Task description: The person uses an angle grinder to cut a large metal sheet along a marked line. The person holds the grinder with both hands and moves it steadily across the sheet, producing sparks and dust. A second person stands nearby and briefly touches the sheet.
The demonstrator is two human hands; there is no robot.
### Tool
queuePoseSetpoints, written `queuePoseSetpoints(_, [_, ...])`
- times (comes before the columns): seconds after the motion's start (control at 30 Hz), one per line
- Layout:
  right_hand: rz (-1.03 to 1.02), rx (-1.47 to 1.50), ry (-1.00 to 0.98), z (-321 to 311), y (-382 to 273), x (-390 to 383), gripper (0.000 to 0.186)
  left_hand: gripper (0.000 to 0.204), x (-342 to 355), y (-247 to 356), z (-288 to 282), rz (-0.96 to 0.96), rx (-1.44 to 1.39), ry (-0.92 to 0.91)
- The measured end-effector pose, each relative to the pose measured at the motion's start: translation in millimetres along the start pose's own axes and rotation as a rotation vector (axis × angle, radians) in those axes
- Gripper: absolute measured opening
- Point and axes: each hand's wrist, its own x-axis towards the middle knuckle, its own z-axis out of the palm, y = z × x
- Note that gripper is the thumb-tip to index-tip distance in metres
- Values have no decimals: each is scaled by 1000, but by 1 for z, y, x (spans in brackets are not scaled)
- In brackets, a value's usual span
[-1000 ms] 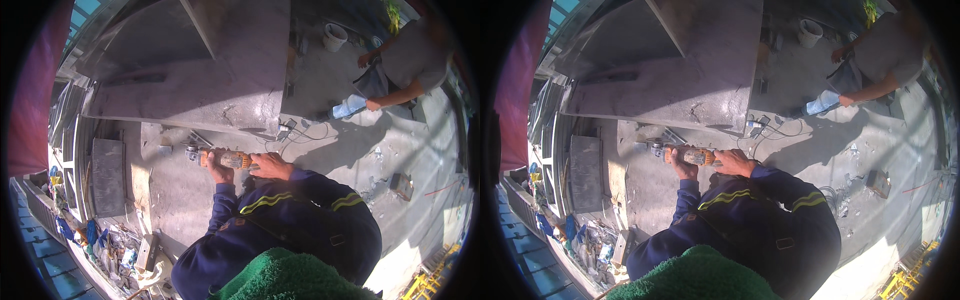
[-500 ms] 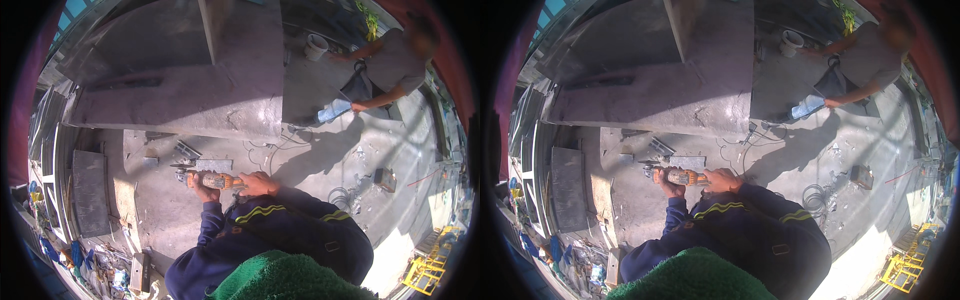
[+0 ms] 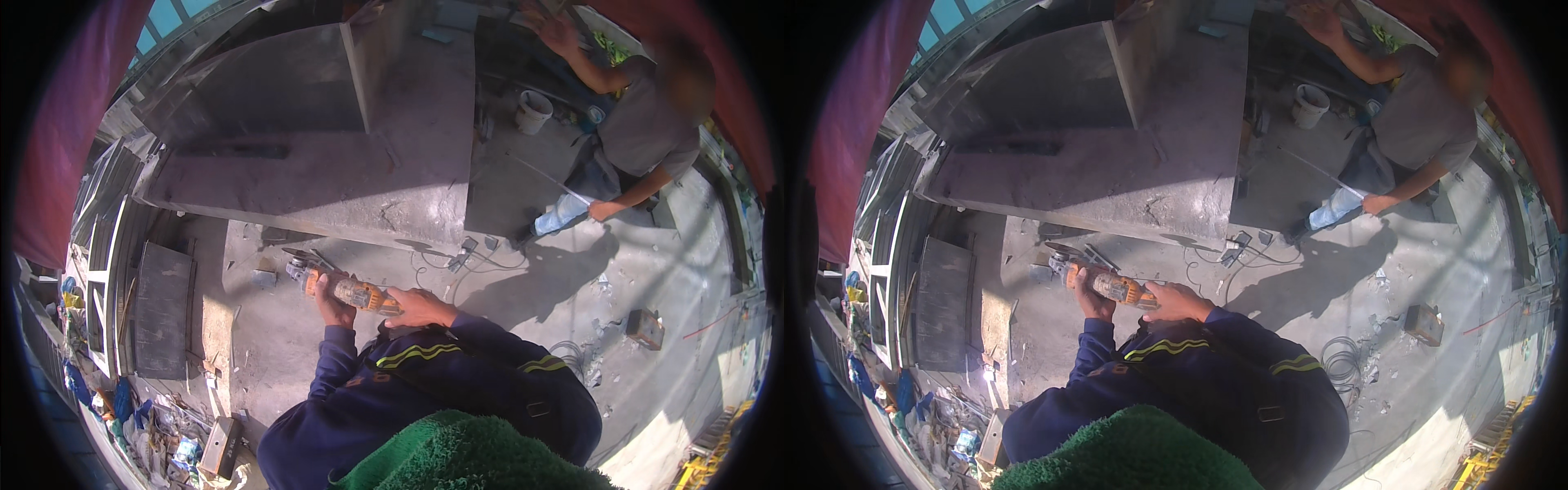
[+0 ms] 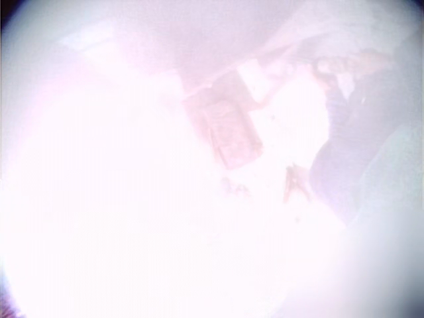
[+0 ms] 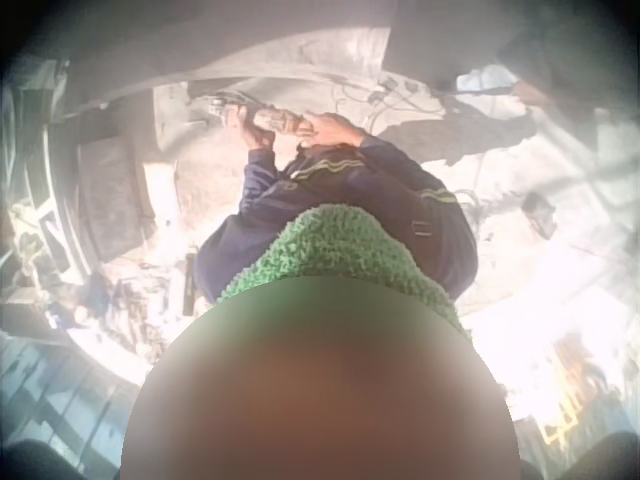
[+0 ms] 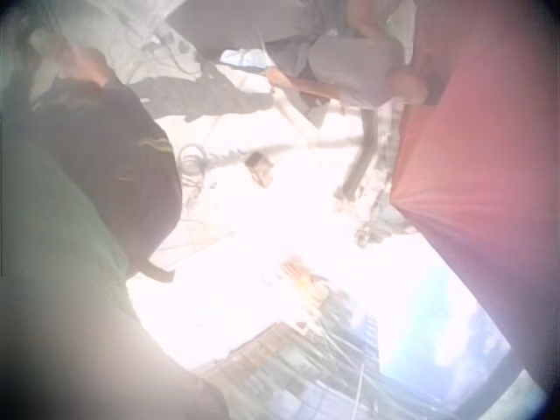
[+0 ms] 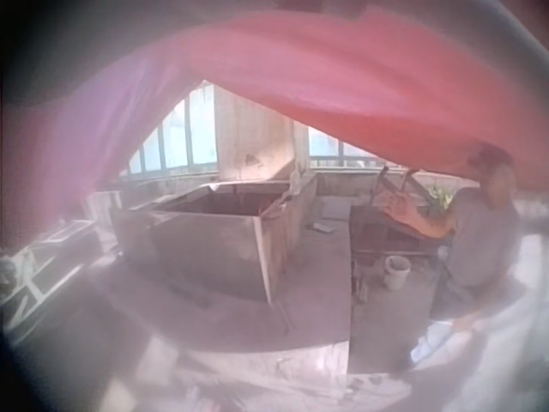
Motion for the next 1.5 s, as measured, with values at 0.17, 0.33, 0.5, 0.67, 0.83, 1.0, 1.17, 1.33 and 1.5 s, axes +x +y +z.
queuePoseSetpoints(0.17, [29, 19, 243, 27, -2, -1, 75, 36, 17, 15, 44, -70, 92, -117])
queuePoseSetpoints(0.33, [134, 56, 395, 25, -1, 23, 72, 37, 47, 17, 92, -118, 154, -255])
queuePoseSetpoints(0.5, [64, 529, 243, -11, -1, 49, 64, 43, 106, 28, 111, -207, 212, -303])
queuePoseSetpoints(0.67, [131, 1543, -51, -24, -12, 101, 55, 47, 164, 59, 110, -353, 179, -373])
queuePoseSetpoints(0.83, [121, 1700, -7, -19, -21, 150, 50, 54, 207, 81, 121, -417, 186, -455])
queuePoseSetpoints(1.0, [42, 1742, 33, -30, -13, 162, 48, 55, 222, 85, 140, -417, 174, -514])
queuePoseSetpoints(1.17, [11, 1652, -18, -61, 6, 153, 41, 55, 215, 72, 169, -318, 217, -481])
queuePoseSetpoints(1.33, [-27, 1591, -48, -96, 17, 137, 38, 51, 206, 60, 202, -234, 211, -432])
queuePoseSetpoints(1.5, [-81, 1295, 138, -120, 20, 132, 49, 45, 202, 52, 229, -165, 241, -440])
